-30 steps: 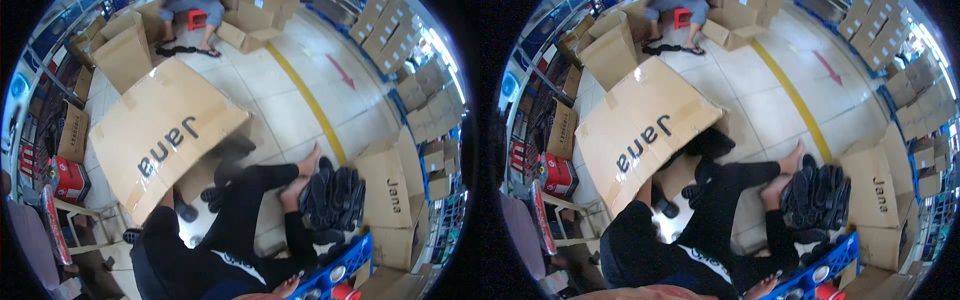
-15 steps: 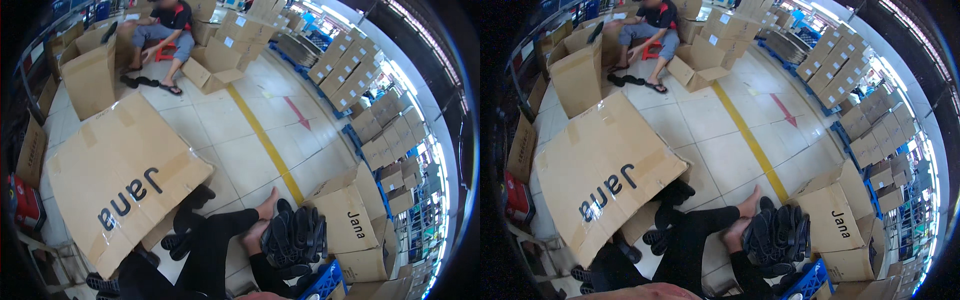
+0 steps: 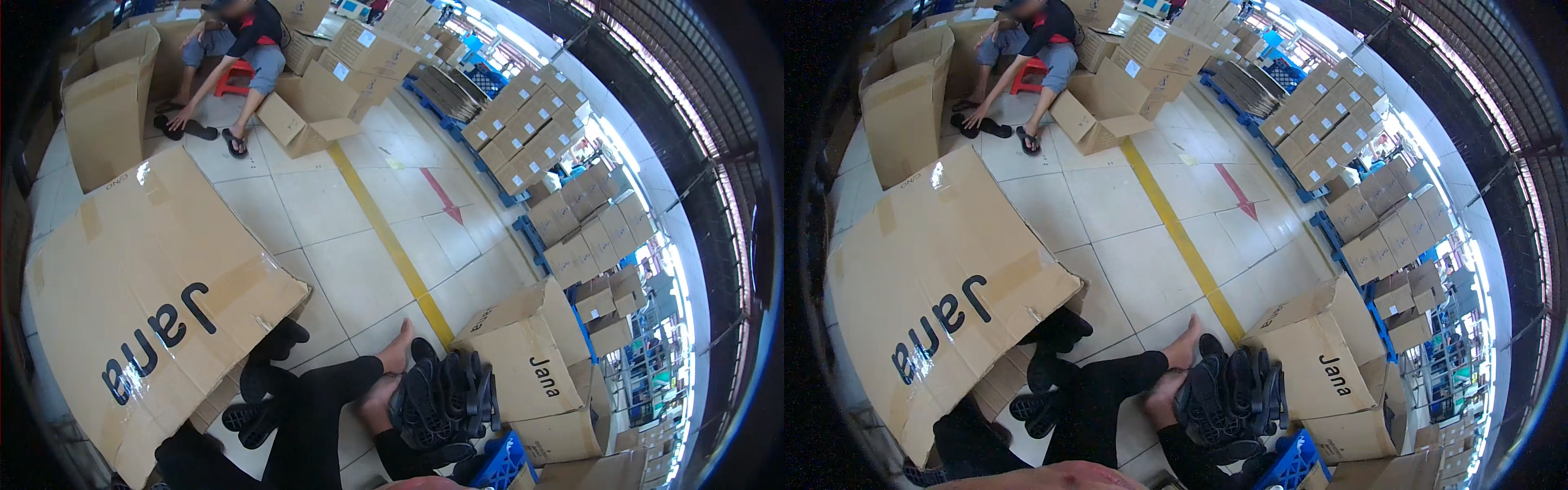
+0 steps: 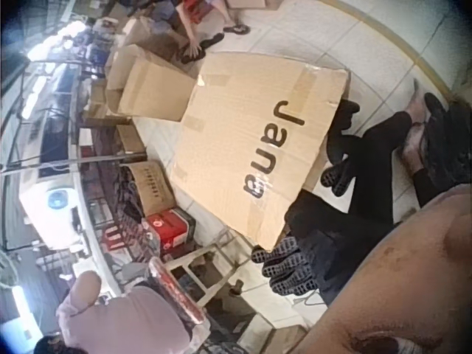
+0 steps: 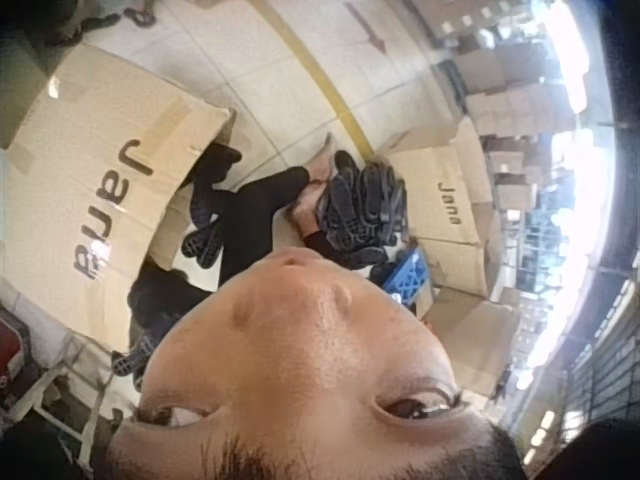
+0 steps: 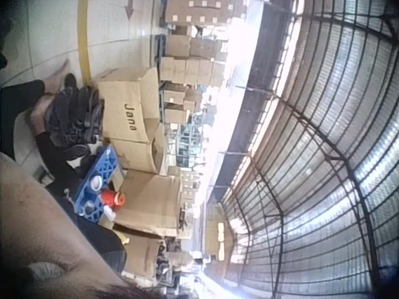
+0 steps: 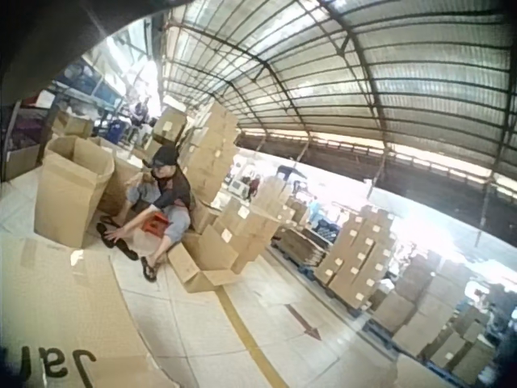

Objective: The recorder applies adhesive or chemical treatment to the bottom of shoe soles using a small brush/applicator.

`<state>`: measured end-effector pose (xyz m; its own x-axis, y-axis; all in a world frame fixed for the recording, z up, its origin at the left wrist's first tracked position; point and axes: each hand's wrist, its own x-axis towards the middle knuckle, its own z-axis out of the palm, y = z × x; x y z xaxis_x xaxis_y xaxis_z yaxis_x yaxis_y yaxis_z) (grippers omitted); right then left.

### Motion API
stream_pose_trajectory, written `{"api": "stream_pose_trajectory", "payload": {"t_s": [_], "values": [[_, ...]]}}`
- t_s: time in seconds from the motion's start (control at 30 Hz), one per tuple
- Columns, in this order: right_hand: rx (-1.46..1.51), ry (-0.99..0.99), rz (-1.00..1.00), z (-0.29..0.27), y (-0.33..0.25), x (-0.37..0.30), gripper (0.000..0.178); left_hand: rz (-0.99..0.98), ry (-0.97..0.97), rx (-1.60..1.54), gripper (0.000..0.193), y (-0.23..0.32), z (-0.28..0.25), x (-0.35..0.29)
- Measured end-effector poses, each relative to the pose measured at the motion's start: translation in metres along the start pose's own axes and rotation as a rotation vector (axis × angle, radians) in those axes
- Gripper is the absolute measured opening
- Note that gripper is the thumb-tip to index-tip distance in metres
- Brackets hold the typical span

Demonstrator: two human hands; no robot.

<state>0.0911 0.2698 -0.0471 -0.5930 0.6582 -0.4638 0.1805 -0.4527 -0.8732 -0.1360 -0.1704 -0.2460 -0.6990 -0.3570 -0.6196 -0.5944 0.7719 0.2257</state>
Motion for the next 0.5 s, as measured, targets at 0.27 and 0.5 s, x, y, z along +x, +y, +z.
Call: {"api": "stream_pose_trajectory", "payload": {"t_s": [0.27, 0.5], "values": [[-0.019, 0.008, -0.002, -0.007, -0.002, 0.001, 0.051, -0.003, 0.006, 0.004, 0.056, 0.006, -0.001, 0.007], [0.002, 0.049, -0.011, -0.036, 0.0, -0.006, 0.05, 0.024, 0.029, 0.027, 0.059, 0.011, -0.005, 0.012]]}}
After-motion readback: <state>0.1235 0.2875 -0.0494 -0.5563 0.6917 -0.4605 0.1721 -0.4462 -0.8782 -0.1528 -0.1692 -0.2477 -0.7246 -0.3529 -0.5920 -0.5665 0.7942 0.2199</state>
